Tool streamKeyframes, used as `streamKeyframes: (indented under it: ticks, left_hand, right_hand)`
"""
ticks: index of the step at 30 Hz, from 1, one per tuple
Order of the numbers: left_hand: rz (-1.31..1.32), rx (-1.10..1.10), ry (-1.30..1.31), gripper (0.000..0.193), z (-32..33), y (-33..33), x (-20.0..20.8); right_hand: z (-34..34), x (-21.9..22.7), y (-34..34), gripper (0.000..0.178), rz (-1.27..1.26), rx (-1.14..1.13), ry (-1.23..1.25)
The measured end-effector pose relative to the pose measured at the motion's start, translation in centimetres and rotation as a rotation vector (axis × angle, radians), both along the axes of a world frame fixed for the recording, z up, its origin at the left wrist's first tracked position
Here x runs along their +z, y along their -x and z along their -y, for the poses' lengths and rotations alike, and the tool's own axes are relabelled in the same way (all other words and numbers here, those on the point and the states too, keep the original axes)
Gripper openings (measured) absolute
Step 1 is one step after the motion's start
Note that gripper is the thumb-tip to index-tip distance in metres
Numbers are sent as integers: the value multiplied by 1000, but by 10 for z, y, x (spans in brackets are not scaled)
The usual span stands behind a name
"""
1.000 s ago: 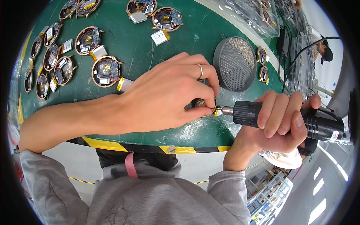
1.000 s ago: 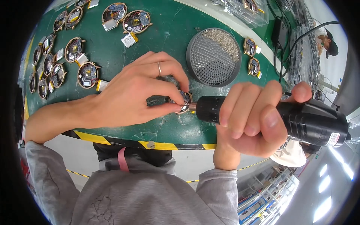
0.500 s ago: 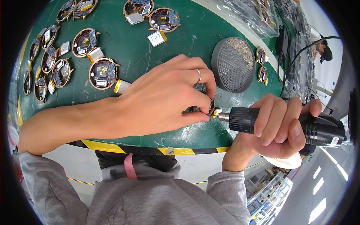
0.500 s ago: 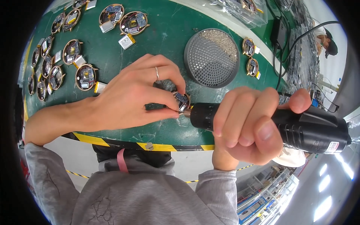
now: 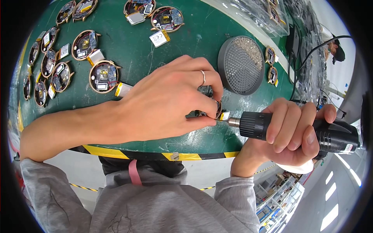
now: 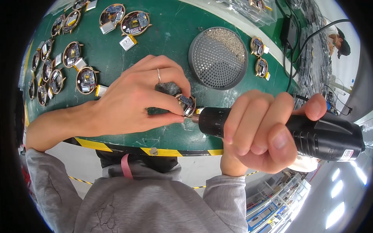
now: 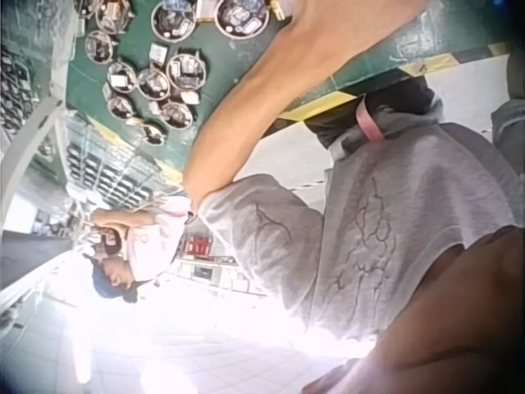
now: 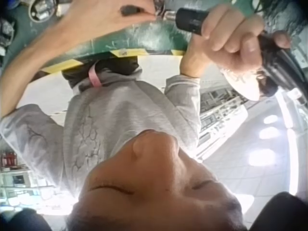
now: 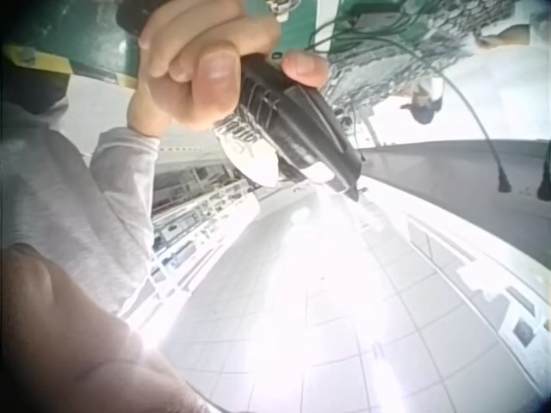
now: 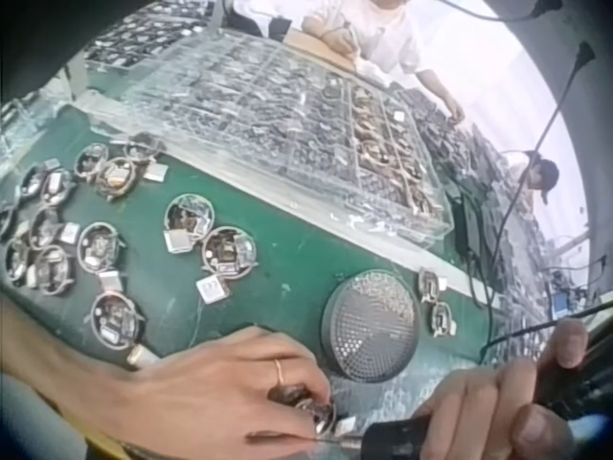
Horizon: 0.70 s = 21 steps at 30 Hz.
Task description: The person assembles smartwatch components by connecting batteries and securing casings with an electric screwdriver.
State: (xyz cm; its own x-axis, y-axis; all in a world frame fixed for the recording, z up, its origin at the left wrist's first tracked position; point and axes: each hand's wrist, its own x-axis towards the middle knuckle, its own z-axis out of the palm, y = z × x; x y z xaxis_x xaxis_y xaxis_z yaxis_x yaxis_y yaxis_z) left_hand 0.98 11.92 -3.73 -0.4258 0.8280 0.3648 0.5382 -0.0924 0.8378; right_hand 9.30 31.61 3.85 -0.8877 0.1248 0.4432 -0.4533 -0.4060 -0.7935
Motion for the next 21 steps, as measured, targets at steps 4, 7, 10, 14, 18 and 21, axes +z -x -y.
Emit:
streamKeyframes:
  ticks: [4,7,10,14,18,21]
  left_hand:
    - [-3,-8,-12,14,0,0,0]
    - [21,-1,-7,17,0,0,0]
    - [29,10,-8,19,0,1,2]
    - [42,-1,-14,19,1,2,1]
    - [44,-3,-25,20,0,1,1]
    - [41,9,-38,19,-1,0,1]
  right_hand:
    - [-1,0,0,48,-6,19,-9]
    - [4,1,3,41,-15,26,-6]
    - [4,1,4,36,-16,25,-3]
    - [3,1,5,35,-13,37,-27]
    - [3,2,4,34,-9,40,-38]
    - [3,2,5,34,-11,52,-41]
